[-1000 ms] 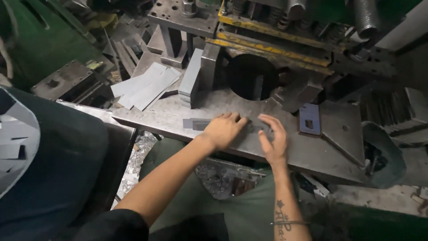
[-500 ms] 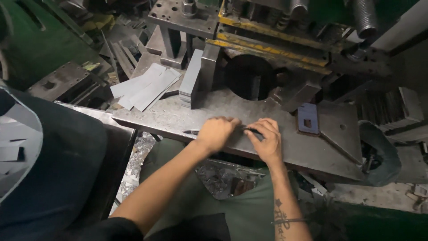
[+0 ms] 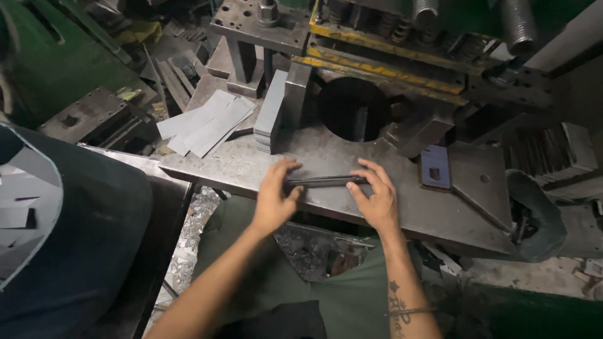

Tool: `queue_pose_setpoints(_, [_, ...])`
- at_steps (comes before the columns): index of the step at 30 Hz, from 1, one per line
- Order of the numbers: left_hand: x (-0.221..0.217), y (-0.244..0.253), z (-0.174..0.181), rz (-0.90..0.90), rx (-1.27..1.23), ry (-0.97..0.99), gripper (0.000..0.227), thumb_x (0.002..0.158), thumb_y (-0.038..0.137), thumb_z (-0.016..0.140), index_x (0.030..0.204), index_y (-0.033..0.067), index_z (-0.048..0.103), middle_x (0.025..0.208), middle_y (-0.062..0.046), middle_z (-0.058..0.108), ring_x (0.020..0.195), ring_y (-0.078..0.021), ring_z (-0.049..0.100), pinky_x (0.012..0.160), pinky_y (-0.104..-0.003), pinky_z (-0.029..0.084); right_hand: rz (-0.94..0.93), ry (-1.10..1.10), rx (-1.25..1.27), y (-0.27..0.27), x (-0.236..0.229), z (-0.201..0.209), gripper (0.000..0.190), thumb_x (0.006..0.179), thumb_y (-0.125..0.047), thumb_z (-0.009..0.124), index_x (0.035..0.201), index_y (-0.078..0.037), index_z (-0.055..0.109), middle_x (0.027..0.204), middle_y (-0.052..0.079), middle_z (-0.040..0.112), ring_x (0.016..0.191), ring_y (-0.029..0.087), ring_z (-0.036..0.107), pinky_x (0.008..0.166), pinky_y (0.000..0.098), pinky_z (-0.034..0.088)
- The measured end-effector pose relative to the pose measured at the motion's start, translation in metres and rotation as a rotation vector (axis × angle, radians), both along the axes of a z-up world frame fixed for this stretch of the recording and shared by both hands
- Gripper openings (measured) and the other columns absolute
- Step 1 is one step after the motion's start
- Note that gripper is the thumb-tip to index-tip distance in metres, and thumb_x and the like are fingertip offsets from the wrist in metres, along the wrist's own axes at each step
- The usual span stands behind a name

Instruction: Manually shaping metal plates using an industrial stamping machine.

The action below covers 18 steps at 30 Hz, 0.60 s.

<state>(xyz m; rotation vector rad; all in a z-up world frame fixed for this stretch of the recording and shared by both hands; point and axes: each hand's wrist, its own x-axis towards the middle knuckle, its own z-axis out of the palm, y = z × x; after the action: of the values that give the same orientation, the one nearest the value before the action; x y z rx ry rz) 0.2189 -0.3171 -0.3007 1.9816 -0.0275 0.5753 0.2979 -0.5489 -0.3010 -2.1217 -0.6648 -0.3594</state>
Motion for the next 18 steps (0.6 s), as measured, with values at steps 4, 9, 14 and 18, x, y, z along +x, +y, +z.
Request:
queue_pose_setpoints(4, [0.024, -0.030, -0.024, -0.055, -0.042, -0.048, 0.050, 0.081, 0.001, 0.077, 0.128, 0.0066, 0.064, 0.127, -0.021, 0.063, 0.130, -0.0510, 0.053, 0.110, -0.058, 0.043, -0.002, 0.041, 0.028, 0.000, 0.000, 0.003, 0.053, 0.085, 0.000, 0.075, 0.135, -0.009, 0.063, 0.133, 0.018, 0.065, 0.123, 0.044, 0.061, 0.099, 0.0526, 0.051])
queue_pose_setpoints(9, [0.032, -0.032, -0.007, -0.126, 0.005, 0.005, 0.021, 0.094, 0.017, 0.073, 0.114, 0.0126, 0.074, 0.116, -0.012, 0.072, 0.126, -0.0414, 0.061, 0.107, -0.051, 0.049, -0.047, 0.069, 0.082, -0.010, 0.008, -0.007, 0.055, 0.083, 0.000, 0.076, 0.135, -0.008, 0.060, 0.127, 0.019, 0.065, 0.117, 0.044, 0.062, 0.098, 0.0545, 0.049])
queue_pose_setpoints(14, [0.024, -0.012, 0.001, -0.199, 0.074, -0.015, 0.017, 0.097, 0.020, 0.070, 0.112, 0.0183, 0.078, 0.119, -0.011, 0.075, 0.124, -0.0414, 0.063, 0.104, -0.051, 0.052, -0.015, -0.005, 0.092, -0.012, 0.013, -0.013, 0.032, 0.082, -0.007, 0.080, 0.112, -0.014, 0.073, 0.104, 0.007, 0.072, 0.102, 0.031, 0.070, 0.094, 0.0420, 0.053])
queue_pose_setpoints(18, [0.009, 0.005, 0.013, -0.154, 0.016, -0.072, 0.011, 0.096, 0.020, 0.072, 0.103, 0.0172, 0.080, 0.111, -0.008, 0.076, 0.111, -0.0371, 0.069, 0.096, -0.047, 0.055, -0.033, 0.078, 0.117, -0.014, 0.015, -0.015, 0.021, 0.081, -0.005, 0.082, 0.099, -0.015, 0.076, 0.096, 0.003, 0.075, 0.097, 0.027, 0.073, 0.091, 0.0381, 0.055])
